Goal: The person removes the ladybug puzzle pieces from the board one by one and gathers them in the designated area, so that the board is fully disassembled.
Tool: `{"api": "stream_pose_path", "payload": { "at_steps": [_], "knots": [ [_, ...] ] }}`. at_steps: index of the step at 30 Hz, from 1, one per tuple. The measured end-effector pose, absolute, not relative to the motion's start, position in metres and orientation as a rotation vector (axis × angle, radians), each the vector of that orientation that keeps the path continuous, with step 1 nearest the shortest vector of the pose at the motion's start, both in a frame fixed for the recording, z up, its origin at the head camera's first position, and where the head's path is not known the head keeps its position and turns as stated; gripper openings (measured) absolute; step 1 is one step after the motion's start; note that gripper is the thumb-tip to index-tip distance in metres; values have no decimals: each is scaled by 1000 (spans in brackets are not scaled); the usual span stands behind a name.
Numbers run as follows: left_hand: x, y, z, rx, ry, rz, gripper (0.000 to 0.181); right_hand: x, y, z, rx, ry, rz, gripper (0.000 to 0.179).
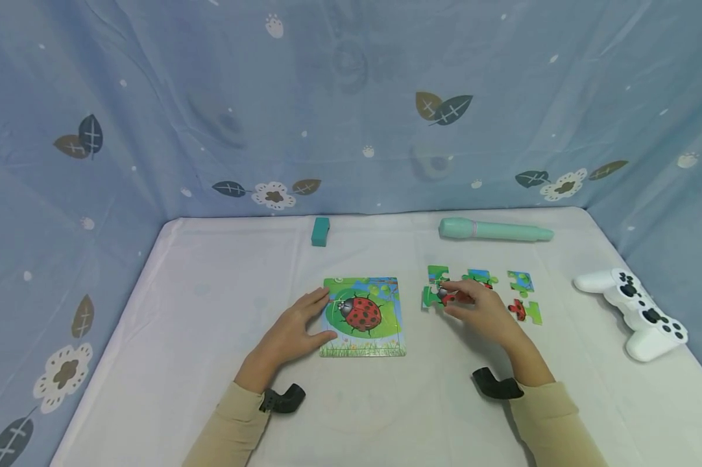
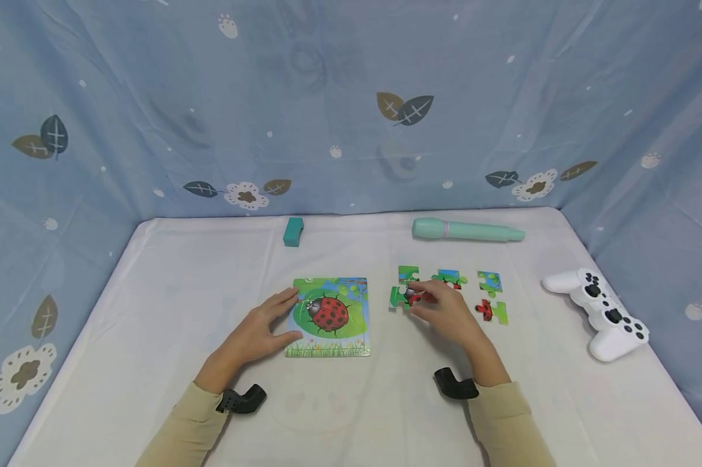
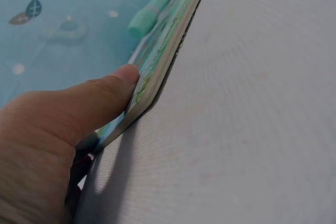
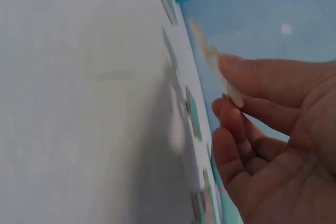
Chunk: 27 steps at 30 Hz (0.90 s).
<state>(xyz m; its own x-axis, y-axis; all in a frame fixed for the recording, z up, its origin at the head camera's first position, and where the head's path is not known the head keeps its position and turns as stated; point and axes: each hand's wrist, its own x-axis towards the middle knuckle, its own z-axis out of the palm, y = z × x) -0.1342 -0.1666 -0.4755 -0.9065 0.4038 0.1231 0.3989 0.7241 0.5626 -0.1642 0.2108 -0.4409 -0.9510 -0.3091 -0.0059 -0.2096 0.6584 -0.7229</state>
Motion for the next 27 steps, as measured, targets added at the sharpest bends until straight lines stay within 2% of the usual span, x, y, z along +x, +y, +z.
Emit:
{"api": "stream_pose_path", "payload": {
  "at_steps": [12, 27],
  "knots": [
    [-134, -166, -476, 672, 2907, 934, 77, -163, 221, -447, -584, 2826, -982, 41],
    [-135, -168, -478, 753, 2938, 977, 73, -158, 210, -439, -565, 2838, -976, 45]
  ]
}}
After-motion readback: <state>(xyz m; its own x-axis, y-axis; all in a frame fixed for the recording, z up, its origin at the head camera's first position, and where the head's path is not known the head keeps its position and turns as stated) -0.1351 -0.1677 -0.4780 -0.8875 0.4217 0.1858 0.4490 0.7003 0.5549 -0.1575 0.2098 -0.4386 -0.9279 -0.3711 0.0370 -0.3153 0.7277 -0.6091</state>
